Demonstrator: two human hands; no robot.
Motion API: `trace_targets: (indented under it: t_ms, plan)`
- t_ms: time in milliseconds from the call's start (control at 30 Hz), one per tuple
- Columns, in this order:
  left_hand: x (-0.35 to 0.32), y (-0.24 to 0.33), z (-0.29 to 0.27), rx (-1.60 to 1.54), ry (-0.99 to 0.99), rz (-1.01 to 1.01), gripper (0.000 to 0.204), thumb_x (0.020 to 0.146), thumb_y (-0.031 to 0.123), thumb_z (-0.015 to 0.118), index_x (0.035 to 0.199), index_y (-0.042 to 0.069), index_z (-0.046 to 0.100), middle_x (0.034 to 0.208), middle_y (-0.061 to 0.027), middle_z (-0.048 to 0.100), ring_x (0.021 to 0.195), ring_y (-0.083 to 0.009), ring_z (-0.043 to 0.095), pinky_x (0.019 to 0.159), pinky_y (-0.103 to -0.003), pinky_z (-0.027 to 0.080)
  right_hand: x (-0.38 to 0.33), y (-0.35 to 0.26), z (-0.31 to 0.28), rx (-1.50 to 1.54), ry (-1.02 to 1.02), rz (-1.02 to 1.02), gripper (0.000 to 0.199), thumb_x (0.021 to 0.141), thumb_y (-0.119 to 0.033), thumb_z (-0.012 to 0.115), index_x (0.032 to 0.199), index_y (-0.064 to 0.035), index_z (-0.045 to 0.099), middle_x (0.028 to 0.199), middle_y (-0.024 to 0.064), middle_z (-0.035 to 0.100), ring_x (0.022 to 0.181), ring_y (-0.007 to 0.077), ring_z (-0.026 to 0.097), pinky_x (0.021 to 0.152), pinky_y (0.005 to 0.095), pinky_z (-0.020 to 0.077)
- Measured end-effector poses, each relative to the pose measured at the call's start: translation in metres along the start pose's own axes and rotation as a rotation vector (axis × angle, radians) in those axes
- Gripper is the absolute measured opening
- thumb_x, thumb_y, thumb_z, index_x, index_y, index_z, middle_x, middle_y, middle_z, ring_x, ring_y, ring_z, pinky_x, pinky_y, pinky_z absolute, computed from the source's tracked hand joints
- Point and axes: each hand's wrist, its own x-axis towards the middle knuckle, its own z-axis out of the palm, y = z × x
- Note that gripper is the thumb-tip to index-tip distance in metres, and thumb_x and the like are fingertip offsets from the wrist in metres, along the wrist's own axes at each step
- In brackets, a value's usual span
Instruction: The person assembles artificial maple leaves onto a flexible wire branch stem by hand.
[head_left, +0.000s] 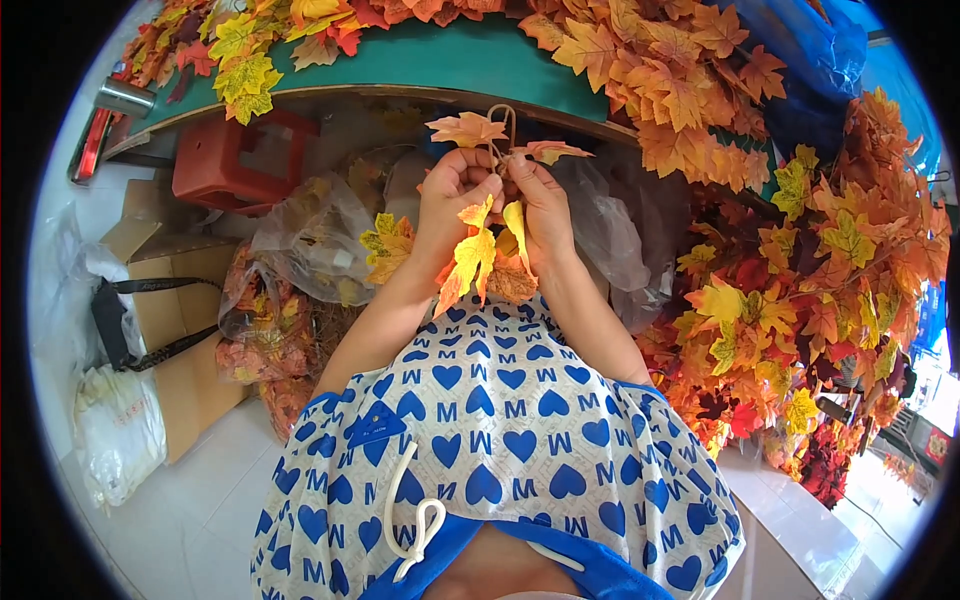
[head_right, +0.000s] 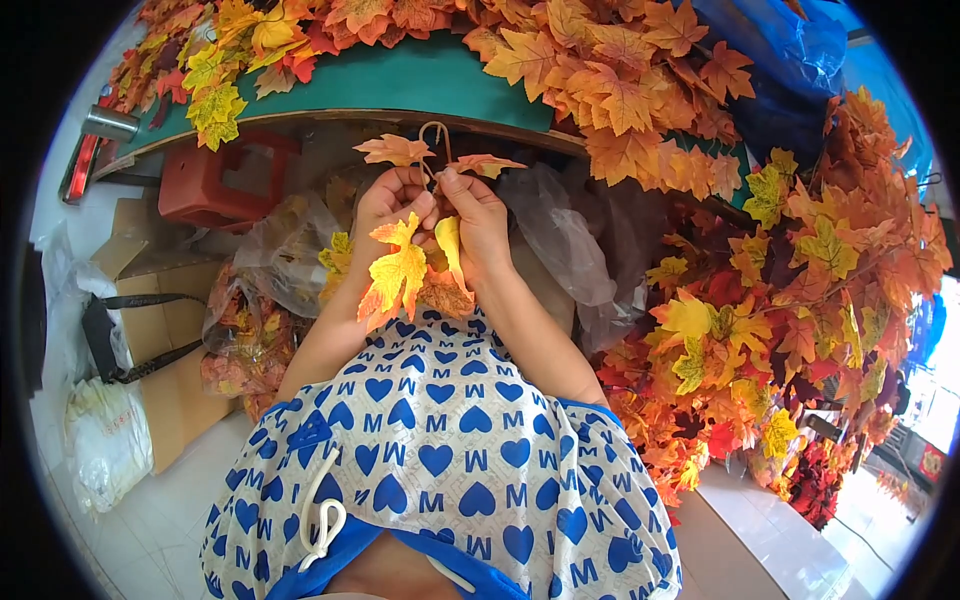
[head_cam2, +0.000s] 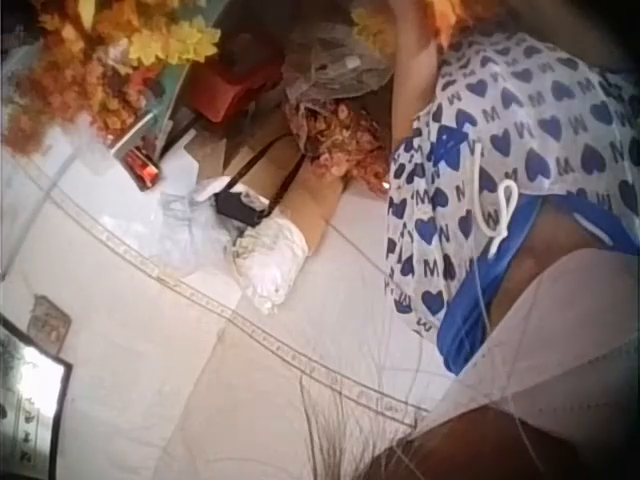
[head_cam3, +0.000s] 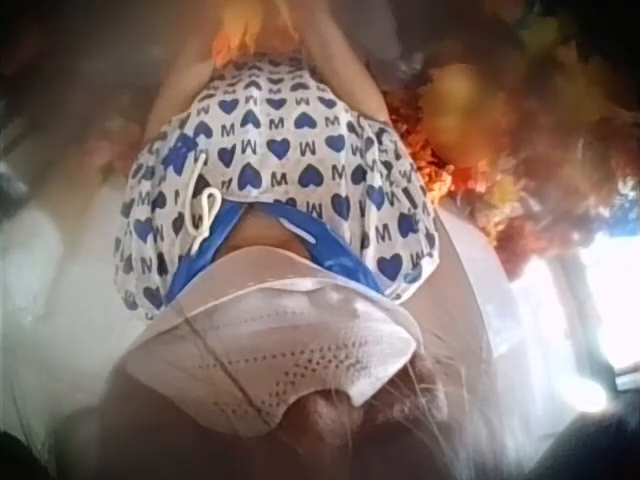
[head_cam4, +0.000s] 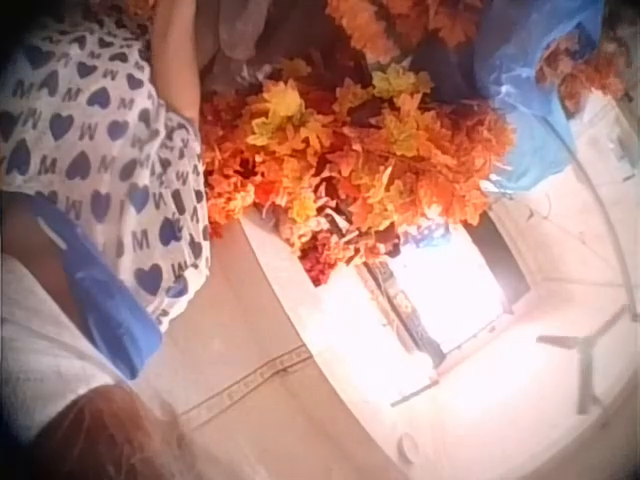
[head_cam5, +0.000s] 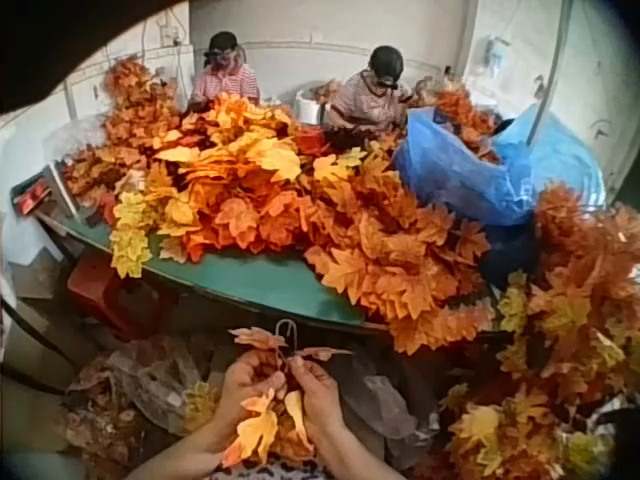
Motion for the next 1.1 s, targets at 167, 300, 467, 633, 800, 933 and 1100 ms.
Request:
trace_targets:
  t_ms: [167,300,467,633,800,933,1100]
  plan:
    - [0.002,-0.002,-0.002,0.021,0.003,0.006,0.020,0.084,0.003,0.060,0.102,0.001,0.051,0.078,-0.0038,0.054,0.063,-0.0097,0.055,0.056,-0.022,0.048,0.001,0.002,-0.003,-0.031,-0.017,-0.011,0.017,0.089,-0.020,0.061,0.086,-0.0036,0.060,0.068,0.0054,0.060,0.052,0.0128,0.056,0.044,0.0299,0.0529]
    - [0.001,-0.001,0.000,-0.002,0.027,0.000,0.020,0.084,0.003,0.060,0.102,0.001,0.051,0.079,-0.0040,0.054,0.063,-0.0095,0.055,0.055,-0.022,0.048,-0.003,0.003,0.001,-0.051,-0.024,-0.021,0.017,0.090,-0.020,0.060,0.085,-0.0040,0.059,0.068,0.0051,0.059,0.053,0.0128,0.056,0.044,0.0292,0.0522]
    - [0.003,-0.004,-0.003,0.021,0.025,-0.005,0.020,0.084,0.004,0.060,0.102,0.001,0.051,0.078,-0.0042,0.055,0.063,-0.0096,0.056,0.055,-0.022,0.048,-0.003,0.006,0.005,0.168,0.038,0.084,0.016,0.092,-0.022,0.056,0.086,-0.0072,0.058,0.065,0.0041,0.057,0.051,0.0133,0.055,0.044,0.0279,0.0514]
    - [0.003,-0.003,-0.002,0.046,0.015,-0.013,0.020,0.084,0.004,0.060,0.102,0.000,0.052,0.078,-0.0044,0.055,0.063,-0.0096,0.056,0.055,-0.022,0.048,-0.002,0.007,0.004,0.171,0.022,0.082,0.015,0.092,-0.022,0.056,0.088,-0.0081,0.058,0.063,0.0037,0.056,0.050,0.0133,0.054,0.043,0.0266,0.0506]
    - [0.004,-0.005,-0.002,0.034,0.027,-0.017,0.019,0.084,0.004,0.061,0.101,0.000,0.052,0.078,-0.0040,0.055,0.063,-0.0092,0.056,0.055,-0.022,0.048,-0.001,0.008,0.002,0.117,0.049,0.059,0.015,0.091,-0.021,0.057,0.087,-0.0063,0.059,0.062,0.0041,0.056,0.050,0.0132,0.055,0.043,0.0254,0.0502]
    - [0.002,-0.005,-0.002,-0.006,0.035,-0.013,0.019,0.084,0.004,0.061,0.101,0.001,0.052,0.077,-0.0037,0.055,0.062,-0.0088,0.055,0.053,-0.021,0.046,-0.001,0.012,-0.001,0.015,-0.006,-0.013,0.017,0.091,-0.021,0.057,0.086,-0.0046,0.060,0.063,0.0049,0.058,0.050,0.0138,0.055,0.043,0.0247,0.0504]
    - [0.004,-0.009,-0.005,-0.055,0.041,-0.008,0.019,0.084,0.004,0.061,0.101,0.002,0.052,0.077,-0.0030,0.055,0.061,-0.0081,0.054,0.051,-0.020,0.044,-0.003,0.015,-0.002,-0.070,-0.008,-0.055,0.021,0.092,-0.023,0.055,0.087,-0.0037,0.059,0.064,0.0051,0.057,0.051,0.0142,0.056,0.045,0.0241,0.0506]
